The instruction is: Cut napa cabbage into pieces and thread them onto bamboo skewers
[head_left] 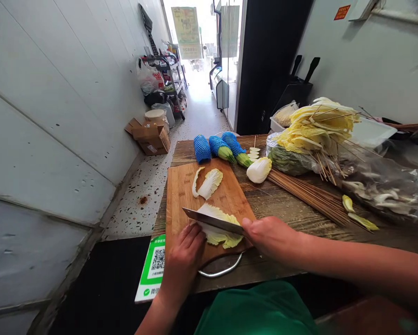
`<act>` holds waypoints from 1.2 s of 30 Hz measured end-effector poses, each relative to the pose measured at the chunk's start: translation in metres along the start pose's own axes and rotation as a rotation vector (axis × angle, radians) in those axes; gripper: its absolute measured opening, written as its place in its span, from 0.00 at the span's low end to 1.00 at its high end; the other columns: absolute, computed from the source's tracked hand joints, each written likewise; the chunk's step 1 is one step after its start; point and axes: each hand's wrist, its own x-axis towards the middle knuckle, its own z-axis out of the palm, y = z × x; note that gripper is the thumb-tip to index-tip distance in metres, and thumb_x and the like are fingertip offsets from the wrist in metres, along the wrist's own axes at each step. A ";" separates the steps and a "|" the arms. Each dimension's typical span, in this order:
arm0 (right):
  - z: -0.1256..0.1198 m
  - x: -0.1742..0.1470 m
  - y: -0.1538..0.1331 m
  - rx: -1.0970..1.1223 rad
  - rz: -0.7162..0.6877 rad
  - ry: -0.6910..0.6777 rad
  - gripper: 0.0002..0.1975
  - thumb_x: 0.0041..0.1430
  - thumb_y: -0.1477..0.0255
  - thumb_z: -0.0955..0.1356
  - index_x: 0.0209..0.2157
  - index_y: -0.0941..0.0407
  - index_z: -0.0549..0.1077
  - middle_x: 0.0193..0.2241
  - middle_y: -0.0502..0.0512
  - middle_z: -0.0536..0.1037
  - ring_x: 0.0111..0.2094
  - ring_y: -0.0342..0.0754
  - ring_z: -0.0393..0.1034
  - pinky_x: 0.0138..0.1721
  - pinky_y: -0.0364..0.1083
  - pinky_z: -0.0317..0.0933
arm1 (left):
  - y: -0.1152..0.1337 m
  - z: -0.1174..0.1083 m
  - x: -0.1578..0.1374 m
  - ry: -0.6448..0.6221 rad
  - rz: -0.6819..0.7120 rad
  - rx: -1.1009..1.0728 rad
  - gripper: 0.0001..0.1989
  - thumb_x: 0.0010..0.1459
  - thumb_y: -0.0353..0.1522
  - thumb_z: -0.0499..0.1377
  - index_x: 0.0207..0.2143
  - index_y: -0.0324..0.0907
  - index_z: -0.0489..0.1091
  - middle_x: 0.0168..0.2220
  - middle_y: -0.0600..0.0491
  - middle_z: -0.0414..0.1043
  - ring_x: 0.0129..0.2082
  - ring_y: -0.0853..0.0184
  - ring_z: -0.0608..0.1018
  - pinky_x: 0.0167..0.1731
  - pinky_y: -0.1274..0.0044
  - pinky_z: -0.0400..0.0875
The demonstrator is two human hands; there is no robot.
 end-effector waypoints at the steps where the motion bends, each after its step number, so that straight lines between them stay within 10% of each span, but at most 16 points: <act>1: 0.000 0.005 -0.003 -0.002 -0.005 0.015 0.08 0.56 0.81 0.61 0.39 0.63 0.66 0.26 0.58 0.76 0.27 0.50 0.74 0.21 0.41 0.60 | -0.001 0.001 0.000 0.008 0.012 0.001 0.10 0.56 0.25 0.53 0.41 0.39 0.67 0.44 0.45 0.71 0.51 0.59 0.69 0.48 0.65 0.68; 7: -0.012 0.015 -0.009 0.056 -0.072 0.196 0.05 0.57 0.79 0.61 0.36 0.61 0.66 0.28 0.58 0.77 0.28 0.47 0.73 0.23 0.39 0.55 | 0.001 0.001 0.001 0.049 0.036 0.056 0.09 0.57 0.26 0.53 0.40 0.40 0.68 0.41 0.46 0.73 0.45 0.61 0.73 0.45 0.68 0.70; 15: 0.004 -0.063 0.041 0.251 0.344 0.900 0.15 0.64 0.66 0.54 0.32 0.59 0.65 0.20 0.55 0.72 0.21 0.47 0.66 0.21 0.42 0.47 | 0.002 -0.029 0.035 -0.326 0.233 0.246 0.23 0.58 0.26 0.50 0.56 0.43 0.59 0.55 0.47 0.63 0.56 0.61 0.64 0.56 0.66 0.56; 24: 0.095 -0.109 0.051 0.171 0.578 0.702 0.12 0.63 0.68 0.57 0.29 0.57 0.66 0.21 0.52 0.74 0.21 0.46 0.69 0.21 0.43 0.47 | 0.010 0.001 0.088 -0.458 0.406 0.210 0.20 0.57 0.24 0.50 0.53 0.40 0.62 0.55 0.44 0.63 0.53 0.62 0.67 0.50 0.70 0.63; 36: 0.121 -0.104 0.069 0.008 0.717 0.489 0.08 0.56 0.70 0.65 0.38 0.57 0.68 0.30 0.54 0.75 0.31 0.49 0.71 0.28 0.43 0.55 | 0.020 -0.001 0.046 -0.327 0.347 0.119 0.15 0.57 0.26 0.53 0.47 0.39 0.66 0.47 0.45 0.70 0.49 0.60 0.70 0.47 0.67 0.68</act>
